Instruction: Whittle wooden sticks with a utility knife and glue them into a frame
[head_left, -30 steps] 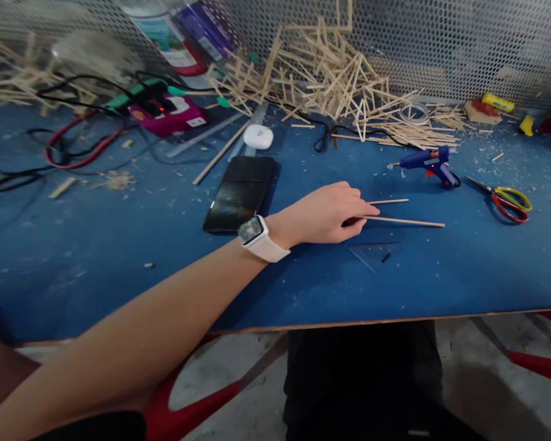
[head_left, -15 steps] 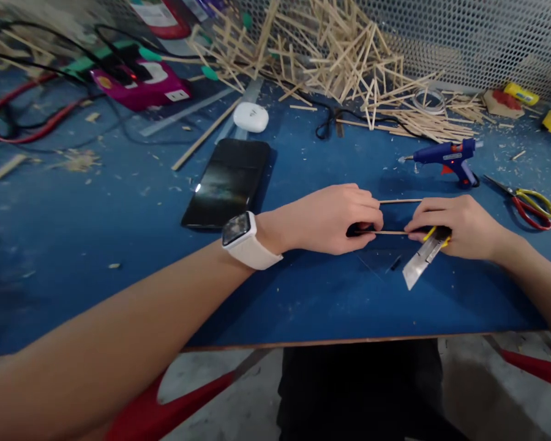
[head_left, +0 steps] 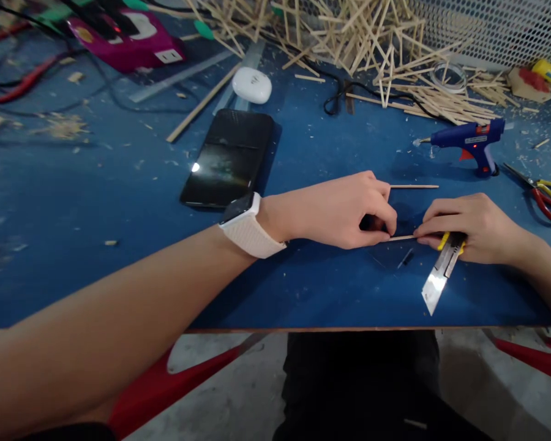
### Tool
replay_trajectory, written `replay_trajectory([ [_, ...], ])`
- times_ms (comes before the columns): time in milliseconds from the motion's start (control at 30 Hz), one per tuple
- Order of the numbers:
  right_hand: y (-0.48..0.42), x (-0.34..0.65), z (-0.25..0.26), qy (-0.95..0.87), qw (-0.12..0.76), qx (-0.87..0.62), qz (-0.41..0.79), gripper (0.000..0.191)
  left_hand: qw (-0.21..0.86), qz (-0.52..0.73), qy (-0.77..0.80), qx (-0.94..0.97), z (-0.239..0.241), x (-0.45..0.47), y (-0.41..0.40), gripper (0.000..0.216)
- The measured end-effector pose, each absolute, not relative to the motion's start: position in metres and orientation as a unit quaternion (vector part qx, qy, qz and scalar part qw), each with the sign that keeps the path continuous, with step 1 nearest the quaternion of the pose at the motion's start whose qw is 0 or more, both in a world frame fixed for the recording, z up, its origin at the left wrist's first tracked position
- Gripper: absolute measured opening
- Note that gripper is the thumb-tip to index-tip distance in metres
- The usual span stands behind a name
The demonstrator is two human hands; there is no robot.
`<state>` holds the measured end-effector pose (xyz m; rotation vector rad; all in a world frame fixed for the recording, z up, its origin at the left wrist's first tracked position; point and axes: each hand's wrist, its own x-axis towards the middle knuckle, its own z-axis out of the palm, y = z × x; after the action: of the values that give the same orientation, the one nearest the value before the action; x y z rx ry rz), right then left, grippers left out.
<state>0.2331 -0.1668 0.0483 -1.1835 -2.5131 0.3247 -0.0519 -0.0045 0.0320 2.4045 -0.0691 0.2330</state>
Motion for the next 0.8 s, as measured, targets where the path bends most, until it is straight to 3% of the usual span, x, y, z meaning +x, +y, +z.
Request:
replay_trajectory([
  [800, -0.1659, 0.2334, 0.0463, -0.883, 0.174, -0.412, 0.139, 0.017, 0.381, 0.076, -0.032, 0.921, 0.0337, -0.0491, -0.0034, 0.017],
])
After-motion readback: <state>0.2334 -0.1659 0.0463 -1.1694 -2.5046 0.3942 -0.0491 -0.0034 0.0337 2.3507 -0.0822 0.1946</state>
